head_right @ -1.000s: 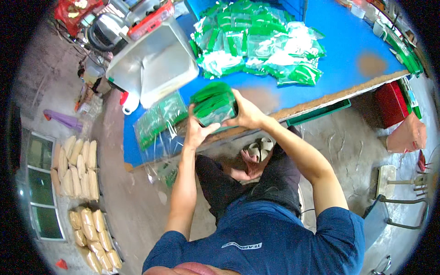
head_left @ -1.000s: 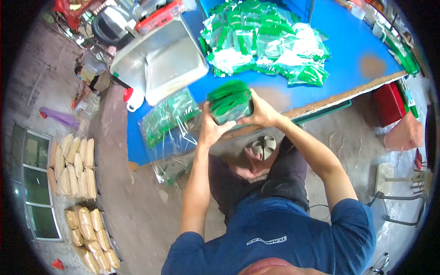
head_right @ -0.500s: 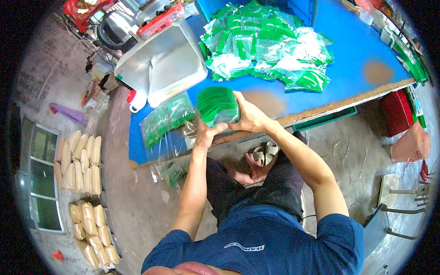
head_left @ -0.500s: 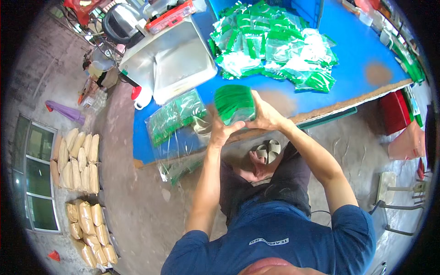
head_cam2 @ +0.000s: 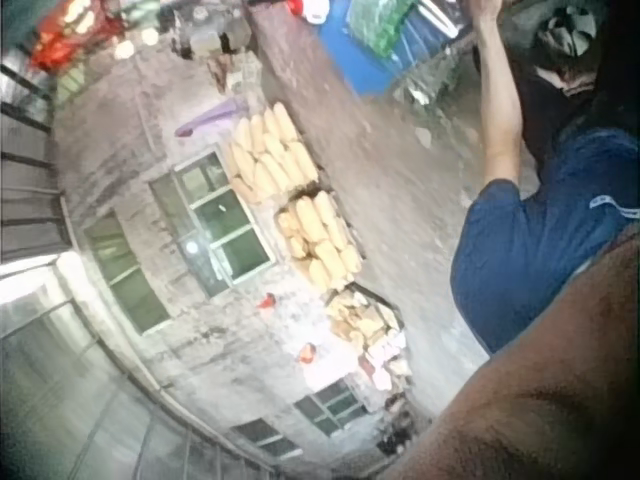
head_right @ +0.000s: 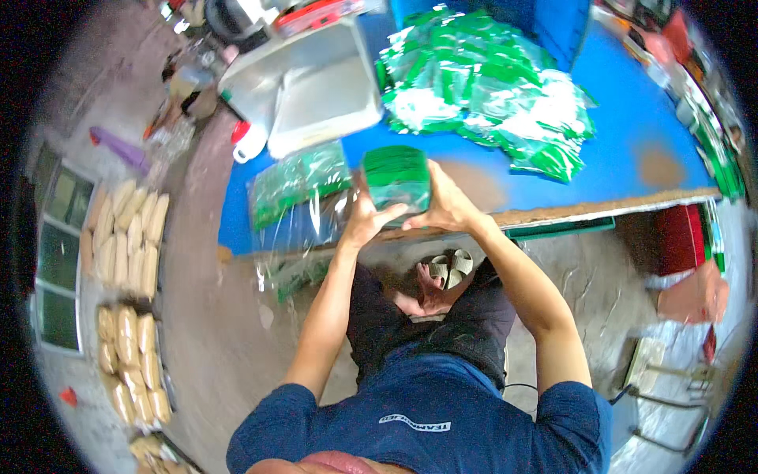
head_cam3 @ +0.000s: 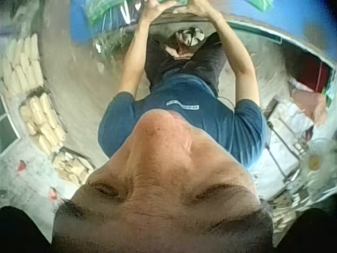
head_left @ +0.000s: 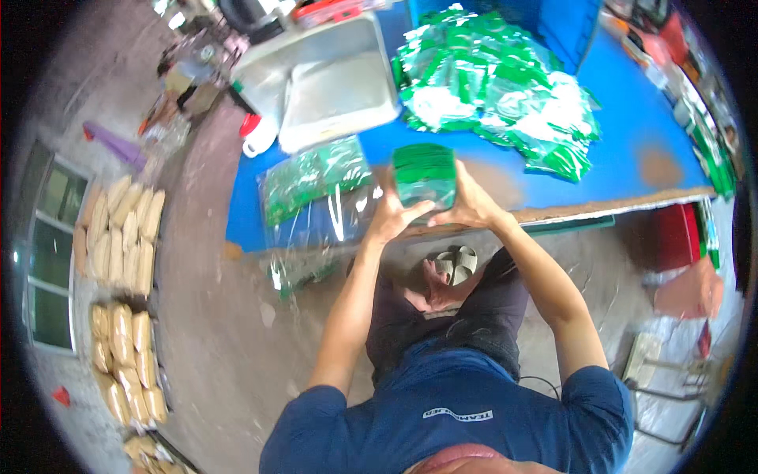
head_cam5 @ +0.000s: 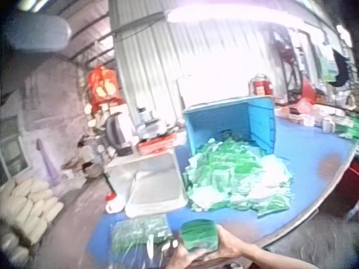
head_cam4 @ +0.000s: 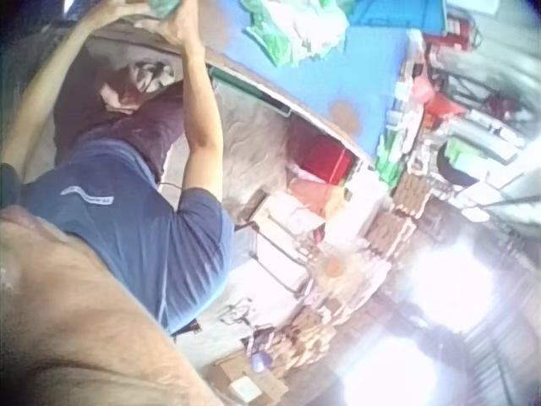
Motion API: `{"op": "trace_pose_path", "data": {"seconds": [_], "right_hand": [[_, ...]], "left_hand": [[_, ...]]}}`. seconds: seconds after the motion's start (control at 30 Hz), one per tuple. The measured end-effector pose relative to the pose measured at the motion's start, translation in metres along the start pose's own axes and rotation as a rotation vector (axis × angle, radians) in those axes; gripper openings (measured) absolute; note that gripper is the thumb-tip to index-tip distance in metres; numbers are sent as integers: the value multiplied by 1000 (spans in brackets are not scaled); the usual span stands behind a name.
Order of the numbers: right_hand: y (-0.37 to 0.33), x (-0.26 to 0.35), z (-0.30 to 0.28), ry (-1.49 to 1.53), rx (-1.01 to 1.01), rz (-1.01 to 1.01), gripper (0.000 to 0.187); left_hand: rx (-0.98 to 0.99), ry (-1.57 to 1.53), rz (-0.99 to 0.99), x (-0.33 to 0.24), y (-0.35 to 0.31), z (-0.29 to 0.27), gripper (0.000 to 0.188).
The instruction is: Packing small green plastic bags into larger clear plastic sleeves.
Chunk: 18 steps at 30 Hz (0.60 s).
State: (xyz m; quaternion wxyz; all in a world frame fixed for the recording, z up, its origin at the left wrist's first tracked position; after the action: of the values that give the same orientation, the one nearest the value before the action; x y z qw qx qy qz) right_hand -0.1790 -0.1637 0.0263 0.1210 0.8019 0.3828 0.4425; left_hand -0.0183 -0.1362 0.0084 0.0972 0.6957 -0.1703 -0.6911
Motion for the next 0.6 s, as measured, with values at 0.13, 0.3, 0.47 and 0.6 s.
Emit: {"op": "trace_pose_path", "data": {"seconds": [0.13,0.3,0.47,0.6], "right_hand": [[-3,-11,4,155,168,363,99],[2,7,5,-138,147,-75,94],[-3,-29,16,-156,195,152,100],[-11,-32,12,-187,91,59,94]], "left_hand": [[61,-121,-95,23,9,3,101],[-8,-168,6,19,2,-2,99],[69,-76,-114,28,-1,-6,91],[60,42,-78,25,-3,2,92]]}}
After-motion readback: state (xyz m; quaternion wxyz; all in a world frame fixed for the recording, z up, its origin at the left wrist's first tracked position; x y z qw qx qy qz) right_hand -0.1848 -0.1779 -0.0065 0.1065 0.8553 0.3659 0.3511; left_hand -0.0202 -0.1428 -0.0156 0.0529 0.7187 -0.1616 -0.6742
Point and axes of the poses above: each hand's wrist, its own y-axis towards the middle knuckle, its own z-axis out of the palm, x = y × z, the point moved 7 cm from there along y, towards the middle knuckle, and after that the axes turned 6 degrees about -y, right-handed, at the moved point
